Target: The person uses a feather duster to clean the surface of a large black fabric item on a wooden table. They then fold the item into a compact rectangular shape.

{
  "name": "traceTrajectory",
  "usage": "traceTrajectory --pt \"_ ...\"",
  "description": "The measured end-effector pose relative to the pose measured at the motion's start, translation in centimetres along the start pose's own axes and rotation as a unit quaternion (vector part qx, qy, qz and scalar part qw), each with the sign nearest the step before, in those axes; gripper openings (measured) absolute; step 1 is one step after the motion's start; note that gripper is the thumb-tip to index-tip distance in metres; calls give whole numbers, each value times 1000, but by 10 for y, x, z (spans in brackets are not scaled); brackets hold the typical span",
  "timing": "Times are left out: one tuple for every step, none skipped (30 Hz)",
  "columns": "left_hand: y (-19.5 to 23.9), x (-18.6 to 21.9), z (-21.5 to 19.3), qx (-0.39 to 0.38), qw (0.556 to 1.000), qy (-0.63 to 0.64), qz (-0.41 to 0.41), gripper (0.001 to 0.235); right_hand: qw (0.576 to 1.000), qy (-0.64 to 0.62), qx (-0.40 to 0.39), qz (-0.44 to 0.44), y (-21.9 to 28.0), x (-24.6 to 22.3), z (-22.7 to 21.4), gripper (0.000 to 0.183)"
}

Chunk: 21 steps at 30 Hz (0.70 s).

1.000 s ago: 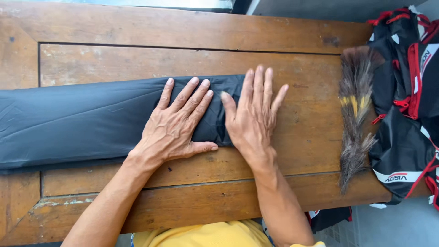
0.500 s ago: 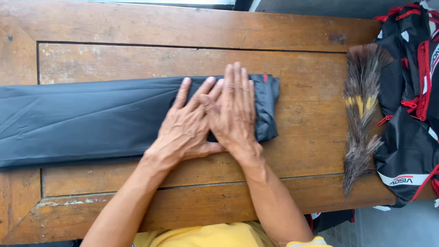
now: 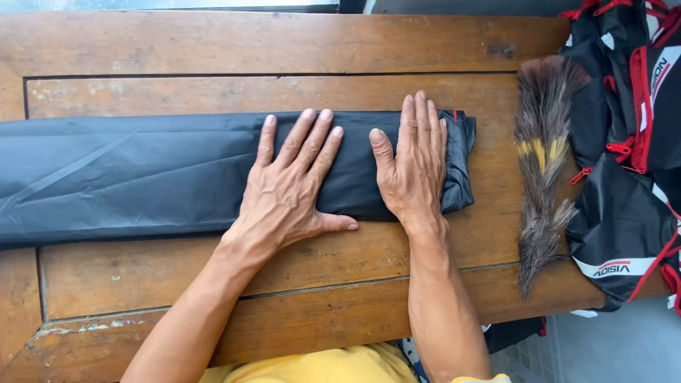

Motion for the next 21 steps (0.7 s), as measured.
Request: traceTrajectory --pt "2 0 0 6 1000 -11 -18 117 1000 2 3 -4 0 0 0 66" --pt "6 -1 1 12 999 -22 -37 116 1000 4 6 -10 0 -1 1 66" --pt "6 -1 1 12 999 -21 -37 116 1000 5 6 -10 0 1 0 66" --pt "8 -2 0 15 999 -22 -32 112 1000 5 6 -12 0 1 0 66" --pt "11 -3 0 17 999 -24 -27 108 1000 4 5 -14 1 0 1 65" --pt "11 -4 0 17 999 -25 -29 108 1000 3 5 -16 0 -3 0 65" --pt "12 -4 0 17 999 -24 -28 108 1000 1 4 -11 0 -6 -2 66" --pt "11 -3 0 19 999 -22 -27 107 1000 0 4 -7 -1 -8 -4 66" --pt "12 -3 1 20 999 -22 -28 107 1000 1 4 -9 -1 -19 -8 66" --pt "12 -3 3 12 999 -24 -32 107 1000 -4 28 4 -2 -29 -13 68" --pt "13 -3 4 5 999 -26 -36 108 998 -10 51 17 -3 -39 -18 71" --pt "14 -4 8 4 999 -27 -37 108 999 -11 50 17 -4 -55 -13 71" --pt "15 -5 11 2 999 -18 -37 98 998 -34 55 -27 -5 -73 -9 69" --pt "15 -5 15 -1 999 -7 -31 90 995 -54 60 -66 -4 -90 -5 67" --pt "17 -3 14 -4 1000 -6 -28 90 995 -54 59 -62 -6 -103 -2 67" --pt "16 -2 15 -7 999 -3 -33 85 995 -87 -8 -44 -9 -113 4 77" --pt "15 -1 14 -11 999 0 -38 80 990 -119 -74 -25 -12 -124 10 88" --pt "15 1 14 -11 999 1 -35 80 990 -117 -74 -23 -12 -122 12 88" --pt "15 1 14 -16 999 4 -48 72 992 -107 -67 -14 -13 -119 14 89" --pt "15 0 14 -21 998 7 -64 65 993 -96 -63 -8 -13 -117 16 92" --pt "14 -1 15 -22 998 9 -65 65 993 -95 -65 -8 -13 -108 14 92"
Point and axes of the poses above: each hand's wrist, its own y-axis away from the middle knuckle, its own z-axis out of the palm, x = y × z, the point moved 3 cm from there along -y, towards the middle knuckle, and after that the axes turned 6 degrees about -z, right-handed, at the moved point
